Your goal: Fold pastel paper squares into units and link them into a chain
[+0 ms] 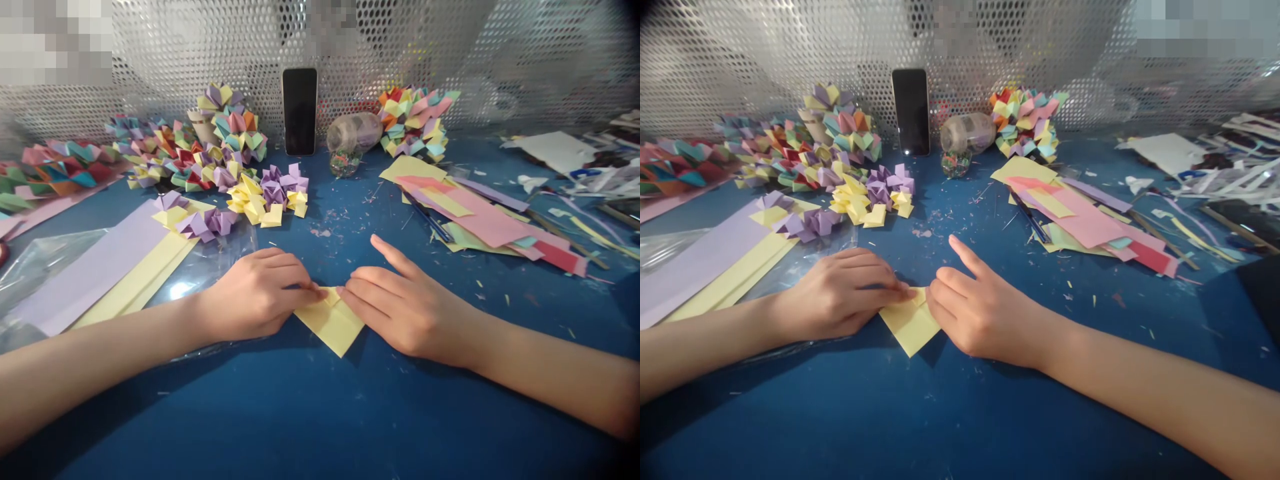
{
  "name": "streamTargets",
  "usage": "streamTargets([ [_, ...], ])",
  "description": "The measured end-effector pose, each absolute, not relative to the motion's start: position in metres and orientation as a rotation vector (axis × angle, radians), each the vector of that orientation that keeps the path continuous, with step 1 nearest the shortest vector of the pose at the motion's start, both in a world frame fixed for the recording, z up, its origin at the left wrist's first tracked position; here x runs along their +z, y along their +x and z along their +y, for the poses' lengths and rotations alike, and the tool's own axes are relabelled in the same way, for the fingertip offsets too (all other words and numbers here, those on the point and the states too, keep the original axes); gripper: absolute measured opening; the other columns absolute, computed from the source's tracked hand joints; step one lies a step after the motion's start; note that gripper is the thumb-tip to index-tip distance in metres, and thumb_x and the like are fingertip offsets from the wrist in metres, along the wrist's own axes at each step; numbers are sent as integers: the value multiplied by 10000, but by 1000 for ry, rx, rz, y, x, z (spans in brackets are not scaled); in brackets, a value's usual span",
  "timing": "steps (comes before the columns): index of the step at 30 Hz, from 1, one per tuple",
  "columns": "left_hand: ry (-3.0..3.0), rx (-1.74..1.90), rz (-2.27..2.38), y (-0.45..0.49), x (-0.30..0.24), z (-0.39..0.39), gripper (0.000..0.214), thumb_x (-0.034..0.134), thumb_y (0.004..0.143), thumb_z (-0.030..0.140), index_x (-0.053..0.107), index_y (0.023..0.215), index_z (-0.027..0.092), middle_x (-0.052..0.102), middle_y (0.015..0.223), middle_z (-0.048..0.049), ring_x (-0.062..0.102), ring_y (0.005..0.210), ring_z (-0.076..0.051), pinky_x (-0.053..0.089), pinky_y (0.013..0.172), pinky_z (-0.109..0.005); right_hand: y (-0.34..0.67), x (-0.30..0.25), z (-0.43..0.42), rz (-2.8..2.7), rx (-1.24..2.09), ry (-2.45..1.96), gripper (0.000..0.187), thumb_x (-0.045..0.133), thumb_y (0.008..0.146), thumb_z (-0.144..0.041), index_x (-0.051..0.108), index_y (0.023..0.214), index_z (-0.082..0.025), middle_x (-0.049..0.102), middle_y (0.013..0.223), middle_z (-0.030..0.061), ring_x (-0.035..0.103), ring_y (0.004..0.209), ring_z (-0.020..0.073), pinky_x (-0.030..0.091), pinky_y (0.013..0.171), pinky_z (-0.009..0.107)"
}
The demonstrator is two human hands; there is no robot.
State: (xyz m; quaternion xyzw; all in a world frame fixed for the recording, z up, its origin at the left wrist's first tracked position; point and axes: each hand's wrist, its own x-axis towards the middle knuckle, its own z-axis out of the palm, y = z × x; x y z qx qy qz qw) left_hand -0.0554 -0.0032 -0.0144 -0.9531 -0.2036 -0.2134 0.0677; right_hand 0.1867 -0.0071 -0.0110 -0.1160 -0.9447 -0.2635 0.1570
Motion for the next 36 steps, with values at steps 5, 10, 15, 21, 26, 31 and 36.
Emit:
streamTargets([
  [5,-2822,-516,-513,-54,-8,-9,230,438,852,85,633,967,129,672,816,-55,626,791,-177,508,714,-319,185,-10,-9,-2716,-792,-372,214,454,870,-77,662,890,-122,657,825,49,557,827,176,312,1051,572],
  [10,-2828,-394,-469,-52,-2,-18,293,404,856,108,597,1077,95,672,893,-100,631,869,-211,532,731,-351,190,-6,-8,-2781,-610,-502,299,393,866,-69,653,985,-156,652,905,54,555,917,184,270,1049,584],
  [15,-2811,-421,-492,-50,-3,-19,282,372,890,111,609,1043,109,674,971,-97,620,962,-206,535,774,-335,199,-2,-10,-2832,-262,-683,342,445,843,-172,602,1146,-198,601,1107,107,508,1096,264,264,989,636],
  [21,-2866,-455,-446,-51,-11,-17,277,408,884,99,591,1091,68,656,1102,-99,591,1066,-226,526,845,-339,209,-5,-9,-2743,-149,-711,278,484,838,-194,642,1067,-179,636,1071,91,544,1049,235,246,1028,578],
  [26,-2874,-508,-431,-51,-14,-19,321,382,880,77,564,1141,28,645,1120,-132,606,1042,-221,524,875,-325,211,-6,-13,-2700,-27,-845,322,476,840,-159,601,1135,-189,616,1138,84,524,1089,227,271,1028,556],
  [31,-2879,-518,-432,-51,-14,-19,332,378,866,57,563,1140,17,640,1127,-137,606,1046,-228,532,874,-327,207,-7,-15,-2712,118,-862,313,451,864,-141,593,1137,-197,603,1170,83,508,1126,213,282,1029,550],
  [36,-2905,-529,-419,-53,-15,-16,325,385,871,77,555,1145,37,646,1114,-144,612,1046,-228,544,854,-333,211,-6,1,-2699,351,-816,243,508,869,-207,625,1080,-241,620,1157,49,490,1156,206,251,1050,542],
])
